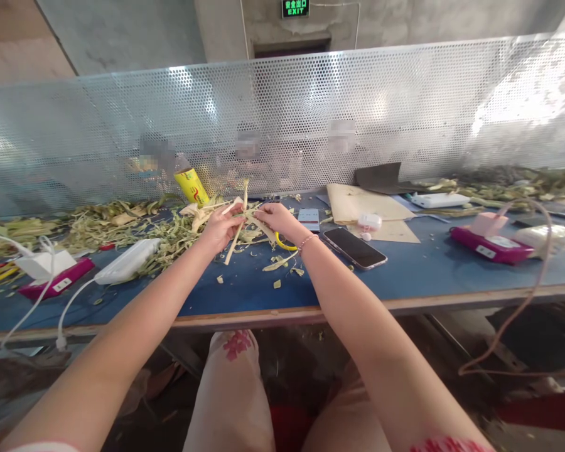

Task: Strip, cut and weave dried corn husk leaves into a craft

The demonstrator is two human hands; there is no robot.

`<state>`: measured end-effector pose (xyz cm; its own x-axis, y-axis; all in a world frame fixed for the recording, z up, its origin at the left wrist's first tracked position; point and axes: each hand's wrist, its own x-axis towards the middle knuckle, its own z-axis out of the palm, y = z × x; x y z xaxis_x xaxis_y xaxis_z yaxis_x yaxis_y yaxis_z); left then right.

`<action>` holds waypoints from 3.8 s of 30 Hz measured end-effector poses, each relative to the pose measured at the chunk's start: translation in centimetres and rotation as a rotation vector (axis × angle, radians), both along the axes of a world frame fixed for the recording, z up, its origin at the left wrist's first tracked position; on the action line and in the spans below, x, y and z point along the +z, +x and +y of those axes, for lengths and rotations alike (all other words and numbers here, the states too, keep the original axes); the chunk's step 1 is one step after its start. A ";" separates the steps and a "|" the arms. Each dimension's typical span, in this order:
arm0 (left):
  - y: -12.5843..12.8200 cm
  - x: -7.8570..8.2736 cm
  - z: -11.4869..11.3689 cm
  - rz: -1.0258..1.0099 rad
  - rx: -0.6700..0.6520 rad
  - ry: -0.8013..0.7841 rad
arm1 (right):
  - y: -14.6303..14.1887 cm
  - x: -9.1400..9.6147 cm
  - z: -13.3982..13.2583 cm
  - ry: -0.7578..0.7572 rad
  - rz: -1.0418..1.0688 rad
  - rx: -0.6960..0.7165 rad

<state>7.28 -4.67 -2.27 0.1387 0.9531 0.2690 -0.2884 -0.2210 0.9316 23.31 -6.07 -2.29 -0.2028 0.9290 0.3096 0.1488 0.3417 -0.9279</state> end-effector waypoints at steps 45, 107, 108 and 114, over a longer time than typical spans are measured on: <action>-0.1 -0.2 0.1 0.184 0.081 -0.014 | -0.7 -1.6 1.2 0.200 -0.252 0.044; 0.0 -0.1 -0.4 0.129 0.069 0.108 | -0.4 -0.7 0.2 0.026 -0.234 0.041; 0.1 -0.1 -0.4 0.135 0.079 0.125 | -0.4 -0.7 0.1 0.017 -0.226 0.040; 0.2 0.0 -0.6 0.164 0.167 0.159 | -0.4 -0.7 0.2 0.000 -0.160 0.044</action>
<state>7.43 -5.23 -2.27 0.0373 0.9141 0.4037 -0.0841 -0.3996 0.9128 22.92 -5.86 -2.96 -0.2902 0.9180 0.2704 0.2796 0.3515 -0.8935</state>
